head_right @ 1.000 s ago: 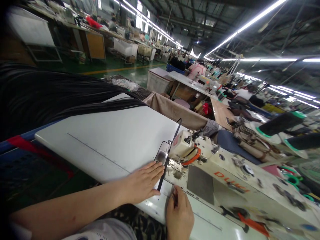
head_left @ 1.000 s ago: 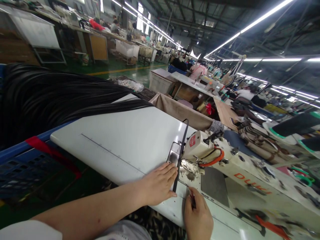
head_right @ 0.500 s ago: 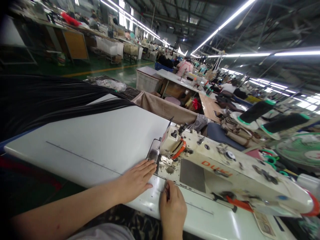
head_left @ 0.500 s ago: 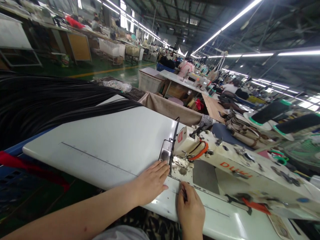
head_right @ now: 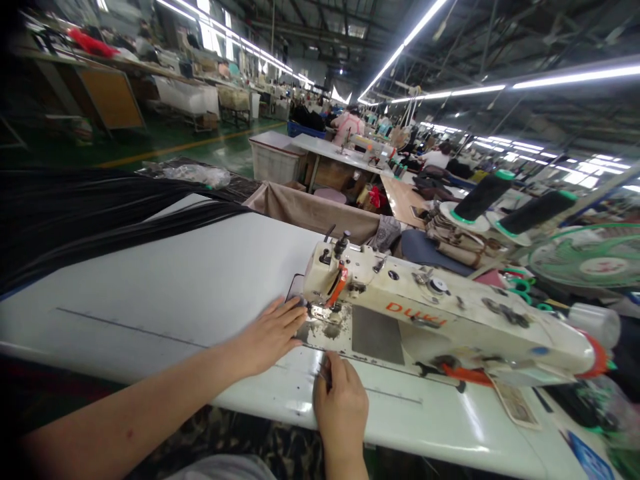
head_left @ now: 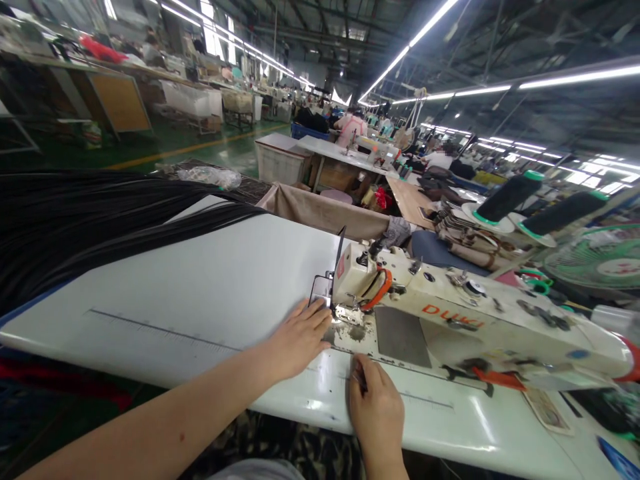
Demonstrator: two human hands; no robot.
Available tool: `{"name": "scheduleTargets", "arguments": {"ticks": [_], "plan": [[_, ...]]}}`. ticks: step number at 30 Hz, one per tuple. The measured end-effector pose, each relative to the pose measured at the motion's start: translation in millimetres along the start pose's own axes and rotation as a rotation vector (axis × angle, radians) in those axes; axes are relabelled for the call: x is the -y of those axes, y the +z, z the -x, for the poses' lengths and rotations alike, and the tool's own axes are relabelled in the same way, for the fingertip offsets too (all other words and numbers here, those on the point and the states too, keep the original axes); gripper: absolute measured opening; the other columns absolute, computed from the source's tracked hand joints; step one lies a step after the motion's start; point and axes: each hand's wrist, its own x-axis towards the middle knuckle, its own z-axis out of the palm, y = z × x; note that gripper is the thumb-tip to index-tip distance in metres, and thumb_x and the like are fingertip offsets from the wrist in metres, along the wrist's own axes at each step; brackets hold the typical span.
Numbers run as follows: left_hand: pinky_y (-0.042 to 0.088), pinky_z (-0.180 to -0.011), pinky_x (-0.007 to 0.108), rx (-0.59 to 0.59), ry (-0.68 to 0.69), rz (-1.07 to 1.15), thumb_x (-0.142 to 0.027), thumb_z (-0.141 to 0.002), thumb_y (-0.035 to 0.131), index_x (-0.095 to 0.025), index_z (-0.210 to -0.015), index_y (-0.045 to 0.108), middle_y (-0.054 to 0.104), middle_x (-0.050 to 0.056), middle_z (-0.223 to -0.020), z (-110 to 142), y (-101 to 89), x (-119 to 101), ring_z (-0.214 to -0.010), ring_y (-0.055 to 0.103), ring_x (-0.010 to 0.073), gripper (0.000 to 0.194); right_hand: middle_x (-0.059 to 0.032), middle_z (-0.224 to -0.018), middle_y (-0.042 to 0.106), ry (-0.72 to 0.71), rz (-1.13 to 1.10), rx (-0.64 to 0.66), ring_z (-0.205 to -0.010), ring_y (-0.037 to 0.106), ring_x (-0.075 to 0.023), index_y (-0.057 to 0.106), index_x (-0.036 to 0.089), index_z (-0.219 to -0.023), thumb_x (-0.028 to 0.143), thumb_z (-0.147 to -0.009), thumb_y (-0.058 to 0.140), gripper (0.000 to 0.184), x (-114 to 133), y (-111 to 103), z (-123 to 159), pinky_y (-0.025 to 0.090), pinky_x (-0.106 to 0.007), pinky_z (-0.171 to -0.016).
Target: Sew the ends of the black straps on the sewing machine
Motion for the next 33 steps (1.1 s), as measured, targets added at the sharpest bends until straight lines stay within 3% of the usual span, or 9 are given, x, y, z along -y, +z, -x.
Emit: {"name": "scheduleTargets", "arguments": {"ticks": [17, 20, 23, 26, 28, 33], "plan": [[0.029, -0.126, 0.056, 0.032, -0.014, 0.1, -0.038, -0.101, 0.059, -0.02, -0.141, 0.055, 0.057, 0.011, -0.149, -9, -5.1, 4, -0.15, 0.04, 0.0324, 0.044, -0.0043, -0.091, 0.074, -0.006, 0.019, -0.012, -0.079, 0.07, -0.0208, 0.065, 0.02, -0.112, 0.019, -0.098, 0.048, 0.022, 6, -6, -3, 0.051, -0.031, -0.072], [0.04, -0.122, 0.048, 0.03, -0.059, 0.244, -0.026, -0.102, 0.053, -0.021, -0.126, 0.066, 0.064, 0.01, -0.139, -24, -1.4, 18, -0.139, 0.053, 0.0271, 0.028, -0.0032, -0.088, 0.073, 0.001, 0.008, -0.003, -0.077, 0.069, -0.0204, 0.064, 0.021, -0.111, 0.017, -0.096, 0.048, 0.022, 7, -6, -4, 0.05, -0.031, -0.071], [0.046, -0.118, 0.044, 0.027, -0.096, 0.326, -0.019, -0.101, 0.048, -0.018, -0.124, 0.068, 0.064, 0.012, -0.138, -49, 7.2, 36, -0.132, 0.059, 0.0253, 0.031, -0.0038, -0.088, 0.073, -0.002, 0.01, -0.008, -0.077, 0.068, -0.0208, 0.064, 0.02, -0.111, 0.016, -0.096, 0.048, 0.022, 8, -7, -4, 0.049, -0.031, -0.071], [0.043, -0.121, 0.047, 0.042, -0.049, 0.342, -0.021, -0.099, 0.053, -0.019, -0.131, 0.067, 0.06, 0.013, -0.146, -75, 13.2, 52, -0.138, 0.054, 0.0282, 0.034, -0.0042, -0.087, 0.073, -0.006, 0.021, -0.011, -0.077, 0.067, -0.0215, 0.063, 0.02, -0.111, 0.016, -0.094, 0.048, 0.022, 8, -7, -4, 0.049, -0.032, -0.071], [0.042, -0.122, 0.042, 0.059, 0.008, 0.364, -0.024, -0.1, 0.054, -0.022, -0.131, 0.068, 0.062, 0.009, -0.146, -87, 12.8, 59, -0.138, 0.054, 0.026, 0.033, -0.0041, -0.087, 0.073, -0.002, 0.02, -0.008, -0.077, 0.067, -0.0216, 0.063, 0.02, -0.111, 0.015, -0.093, 0.049, 0.023, 8, -7, -4, 0.05, -0.032, -0.071], [0.042, -0.119, 0.039, 0.055, 0.063, 0.384, -0.034, -0.1, 0.059, -0.021, -0.131, 0.068, 0.067, 0.009, -0.139, -96, 5.4, 69, -0.134, 0.057, 0.0254, 0.034, -0.0044, -0.09, 0.073, 0.034, -0.001, 0.019, -0.08, 0.068, -0.0218, 0.062, 0.021, -0.113, 0.012, -0.088, 0.051, 0.028, 7, -6, 0, 0.05, -0.032, -0.073]]}}
